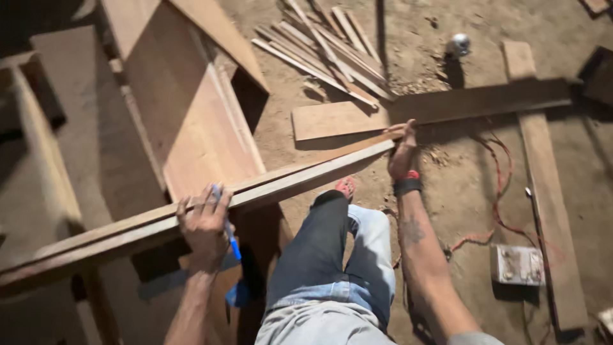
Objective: The person measures and marks a wooden plank using a tape measure, a square, and a pen. They draw straight lines along the plank's edges and then use a long wooden strip as a guide to draw additional lines across the plank's surface.
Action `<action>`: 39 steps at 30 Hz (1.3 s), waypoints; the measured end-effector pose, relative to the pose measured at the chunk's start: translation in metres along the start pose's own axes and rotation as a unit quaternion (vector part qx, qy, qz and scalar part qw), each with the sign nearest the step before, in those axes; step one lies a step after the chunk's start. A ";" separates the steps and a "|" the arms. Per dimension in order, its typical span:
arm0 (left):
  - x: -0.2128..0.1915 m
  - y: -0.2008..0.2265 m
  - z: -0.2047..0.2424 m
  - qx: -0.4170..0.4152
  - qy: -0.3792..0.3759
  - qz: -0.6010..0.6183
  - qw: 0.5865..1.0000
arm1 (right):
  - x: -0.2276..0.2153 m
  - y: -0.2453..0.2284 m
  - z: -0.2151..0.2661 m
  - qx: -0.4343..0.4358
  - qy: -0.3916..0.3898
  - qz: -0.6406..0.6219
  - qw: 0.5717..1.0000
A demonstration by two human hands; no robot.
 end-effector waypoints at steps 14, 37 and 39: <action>0.022 0.023 -0.016 0.018 0.013 0.016 1.000 | 0.016 -0.004 0.007 0.042 0.011 -0.066 0.997; -0.022 -0.115 -0.035 -0.113 -0.065 -0.042 0.991 | -0.009 0.009 -0.024 -0.017 0.017 -0.055 0.998; -0.025 -0.114 -0.039 -0.114 -0.049 -0.040 0.992 | -0.008 0.011 -0.024 -0.014 0.023 -0.049 0.998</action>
Point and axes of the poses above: each hand's wrist, its own z-axis away from the middle knuckle, its own x-axis out of the palm, y = z × x, the point moved 9 cm from there along -z, towards the middle knuckle, and after that the axes turned 14 degrees about -x, right-handed, at the moved point
